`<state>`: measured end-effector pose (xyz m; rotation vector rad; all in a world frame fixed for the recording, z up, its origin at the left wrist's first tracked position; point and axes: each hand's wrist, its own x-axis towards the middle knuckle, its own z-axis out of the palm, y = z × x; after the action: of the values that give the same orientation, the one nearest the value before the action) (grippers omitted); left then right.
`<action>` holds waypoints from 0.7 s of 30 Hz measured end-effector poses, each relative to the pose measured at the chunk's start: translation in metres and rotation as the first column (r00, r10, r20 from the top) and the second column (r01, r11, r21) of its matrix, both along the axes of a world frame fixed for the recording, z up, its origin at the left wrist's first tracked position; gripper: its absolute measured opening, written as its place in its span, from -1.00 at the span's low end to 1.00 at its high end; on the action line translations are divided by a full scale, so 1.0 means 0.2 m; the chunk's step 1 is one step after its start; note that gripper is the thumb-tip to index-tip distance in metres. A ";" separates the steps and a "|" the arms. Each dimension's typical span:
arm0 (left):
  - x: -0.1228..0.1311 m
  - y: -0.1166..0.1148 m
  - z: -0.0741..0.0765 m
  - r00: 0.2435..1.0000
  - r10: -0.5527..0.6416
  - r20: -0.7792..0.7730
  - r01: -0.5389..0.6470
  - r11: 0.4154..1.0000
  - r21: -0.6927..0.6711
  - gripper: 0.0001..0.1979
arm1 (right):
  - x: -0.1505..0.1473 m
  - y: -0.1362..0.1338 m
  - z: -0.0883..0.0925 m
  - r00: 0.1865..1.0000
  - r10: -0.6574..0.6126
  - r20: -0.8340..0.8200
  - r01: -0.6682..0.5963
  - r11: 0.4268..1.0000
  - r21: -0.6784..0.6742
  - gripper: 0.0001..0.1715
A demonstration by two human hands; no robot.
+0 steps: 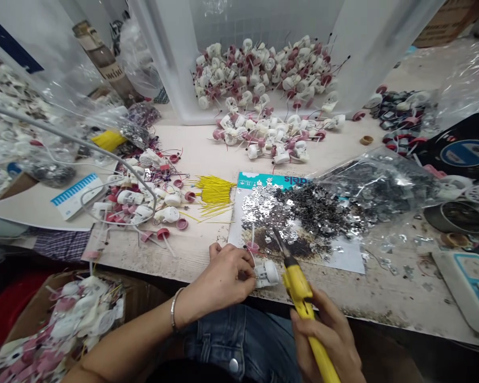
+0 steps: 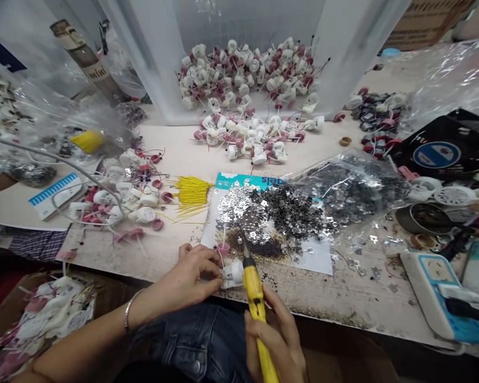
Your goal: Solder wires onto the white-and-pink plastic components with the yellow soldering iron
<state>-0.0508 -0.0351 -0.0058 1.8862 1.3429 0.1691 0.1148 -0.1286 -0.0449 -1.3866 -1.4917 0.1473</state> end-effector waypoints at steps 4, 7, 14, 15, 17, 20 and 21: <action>-0.01 -0.01 -0.01 1.000 -0.015 0.010 0.014 1.000 0.028 -0.88 | -0.07 0.16 -0.06 0.994 0.055 0.093 -0.066 0.991 0.113 -0.82; -0.03 -0.03 -0.01 0.998 -0.027 0.055 0.024 0.998 0.062 -0.89 | -0.08 0.19 -0.08 0.994 0.056 0.089 -0.067 0.990 0.121 -0.79; -0.06 -0.09 -0.02 0.994 -0.047 0.094 0.026 0.975 0.221 -0.95 | -0.10 0.16 -0.08 0.999 -0.016 0.040 0.008 0.980 0.200 -0.73; -0.06 -0.09 -0.02 0.994 -0.057 0.098 0.033 0.973 0.226 -0.94 | -0.10 0.17 -0.08 0.999 -0.022 0.047 0.011 0.978 0.211 -0.74; -0.06 -0.10 -0.01 0.991 -0.064 0.116 0.036 0.972 0.233 -0.90 | -0.10 0.18 -0.07 0.996 -0.024 0.087 0.004 0.974 0.226 -0.75; -0.07 -0.11 0.00 0.990 -0.061 0.130 0.021 0.958 0.287 -0.93 | -0.11 0.19 -0.05 0.998 -0.035 0.057 0.021 0.976 0.216 -0.76; -0.07 -0.12 0.00 0.990 -0.072 0.125 0.030 0.950 0.312 -0.79 | -0.11 0.18 -0.04 0.999 -0.041 0.017 0.036 0.978 0.205 -0.75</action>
<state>-0.0658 -0.0582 -0.0058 2.1241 1.2288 0.4981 0.0929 -0.0925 -0.0534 -1.2529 -1.4529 -0.0450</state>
